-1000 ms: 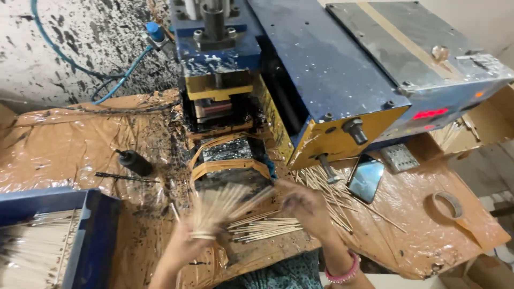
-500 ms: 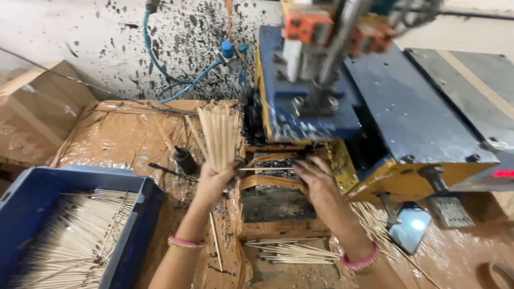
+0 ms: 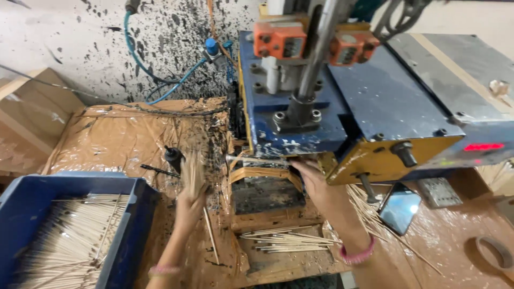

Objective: The person is feeding bundles of wooden sticks into a machine in a manufacturing facility.

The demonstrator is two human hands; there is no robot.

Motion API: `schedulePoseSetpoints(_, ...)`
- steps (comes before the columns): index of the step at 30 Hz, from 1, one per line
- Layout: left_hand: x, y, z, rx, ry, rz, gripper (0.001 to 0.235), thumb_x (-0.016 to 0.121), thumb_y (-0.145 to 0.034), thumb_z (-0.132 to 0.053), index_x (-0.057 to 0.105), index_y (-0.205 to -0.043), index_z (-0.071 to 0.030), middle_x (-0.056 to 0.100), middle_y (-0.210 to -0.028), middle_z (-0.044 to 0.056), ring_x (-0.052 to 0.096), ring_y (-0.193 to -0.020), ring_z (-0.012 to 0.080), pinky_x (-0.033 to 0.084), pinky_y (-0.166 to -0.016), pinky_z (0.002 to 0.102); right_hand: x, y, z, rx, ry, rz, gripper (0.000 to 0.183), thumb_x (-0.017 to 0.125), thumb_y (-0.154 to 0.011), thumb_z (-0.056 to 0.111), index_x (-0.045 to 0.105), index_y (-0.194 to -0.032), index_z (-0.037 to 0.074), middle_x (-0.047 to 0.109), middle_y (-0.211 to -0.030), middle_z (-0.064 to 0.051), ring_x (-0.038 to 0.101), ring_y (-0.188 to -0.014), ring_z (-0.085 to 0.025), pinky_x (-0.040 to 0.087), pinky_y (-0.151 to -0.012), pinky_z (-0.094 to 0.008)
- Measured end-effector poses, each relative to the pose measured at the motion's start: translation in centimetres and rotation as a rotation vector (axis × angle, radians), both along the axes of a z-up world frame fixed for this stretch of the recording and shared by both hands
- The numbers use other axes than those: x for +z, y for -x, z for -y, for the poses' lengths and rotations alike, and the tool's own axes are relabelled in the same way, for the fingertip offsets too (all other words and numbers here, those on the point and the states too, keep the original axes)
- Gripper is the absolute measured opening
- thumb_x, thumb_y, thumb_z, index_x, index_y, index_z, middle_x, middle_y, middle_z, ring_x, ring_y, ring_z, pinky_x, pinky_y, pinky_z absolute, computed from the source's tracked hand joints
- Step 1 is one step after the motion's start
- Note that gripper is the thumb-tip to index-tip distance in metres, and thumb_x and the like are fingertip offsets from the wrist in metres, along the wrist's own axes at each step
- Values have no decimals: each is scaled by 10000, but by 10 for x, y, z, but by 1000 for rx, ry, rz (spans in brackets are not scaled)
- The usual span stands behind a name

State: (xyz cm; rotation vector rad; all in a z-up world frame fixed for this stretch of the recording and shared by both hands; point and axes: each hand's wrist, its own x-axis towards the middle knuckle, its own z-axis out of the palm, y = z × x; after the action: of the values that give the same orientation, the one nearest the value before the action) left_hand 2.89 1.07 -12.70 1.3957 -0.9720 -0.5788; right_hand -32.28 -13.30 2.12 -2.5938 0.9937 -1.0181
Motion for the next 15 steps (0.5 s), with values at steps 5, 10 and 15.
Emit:
schedulePoseSetpoints(5, -121, -34, -86, 212, -120, 333, 302, 616, -869, 14, 686, -1162, 31, 755, -991, 123, 700, -964, 183, 529, -854, 311, -33, 75, -9, -256, 40, 165, 206, 681, -871, 71, 792, -1045, 81, 668, -737, -114, 651, -637, -268, 514, -628, -384)
schedulePoseSetpoints(10, -64, 11, -108, 403, 95, 202, 175, 643, -969, 29, 655, -1143, 40, 713, -1020, 95, 669, -897, 149, 538, -800, 277, -144, 146, 24, -582, 303, 48, 253, 757, -720, 126, 641, -873, -40, 673, -882, -202, 651, -795, -355, 535, -723, -398)
schedulePoseSetpoints(15, -36, 44, -74, -98, -43, 230, 135, 702, -841, 29, 770, -948, -19, 777, -828, 63, 678, -617, 144, 515, -540, 276, -52, 47, -51, -169, -549, 247, 402, 654, -804, -20, 728, -1152, 168, 788, -922, -21, 722, -718, -146, 614, -655, -279)
